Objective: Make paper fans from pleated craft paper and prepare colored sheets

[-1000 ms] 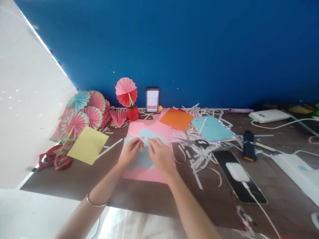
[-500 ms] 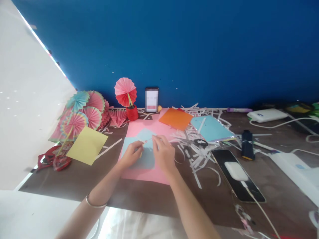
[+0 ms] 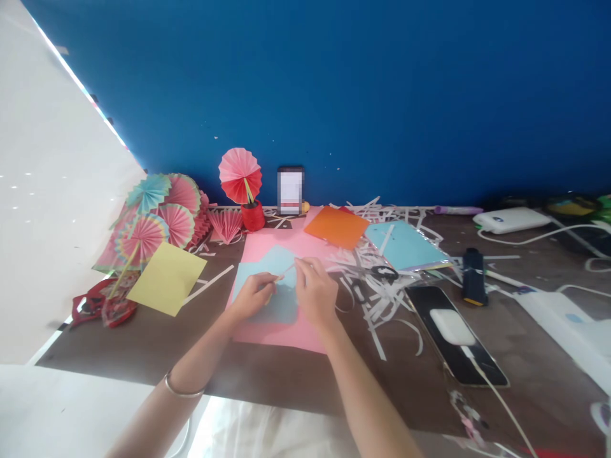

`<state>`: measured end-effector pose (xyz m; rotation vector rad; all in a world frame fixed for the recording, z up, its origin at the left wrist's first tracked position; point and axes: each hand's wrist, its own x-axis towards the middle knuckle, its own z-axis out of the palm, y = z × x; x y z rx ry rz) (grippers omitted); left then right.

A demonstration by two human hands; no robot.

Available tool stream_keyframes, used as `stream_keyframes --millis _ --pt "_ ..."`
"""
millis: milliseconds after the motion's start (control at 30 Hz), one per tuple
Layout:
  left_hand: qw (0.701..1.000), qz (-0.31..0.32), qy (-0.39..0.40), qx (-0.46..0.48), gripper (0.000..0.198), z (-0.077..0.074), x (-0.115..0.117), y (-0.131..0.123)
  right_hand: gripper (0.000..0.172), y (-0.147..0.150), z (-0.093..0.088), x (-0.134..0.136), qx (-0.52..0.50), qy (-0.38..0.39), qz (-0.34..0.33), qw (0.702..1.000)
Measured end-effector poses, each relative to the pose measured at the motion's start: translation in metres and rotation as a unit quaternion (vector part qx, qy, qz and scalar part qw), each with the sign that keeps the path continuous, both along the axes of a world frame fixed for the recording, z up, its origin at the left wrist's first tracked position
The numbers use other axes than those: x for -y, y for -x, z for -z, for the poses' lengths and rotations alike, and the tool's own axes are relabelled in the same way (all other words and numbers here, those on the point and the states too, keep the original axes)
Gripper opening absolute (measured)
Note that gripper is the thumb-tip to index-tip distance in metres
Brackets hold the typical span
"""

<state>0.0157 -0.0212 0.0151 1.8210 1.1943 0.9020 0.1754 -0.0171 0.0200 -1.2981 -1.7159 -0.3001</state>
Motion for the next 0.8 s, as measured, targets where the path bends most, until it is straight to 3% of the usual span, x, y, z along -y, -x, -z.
stream_keyframes --millis 800 --pt "1.000 0.016 0.009 0.003 0.036 0.0056 -0.0024 0.0003 0.021 -0.0084 -0.0013 -0.0047 0.008 0.005 0.017 1.000"
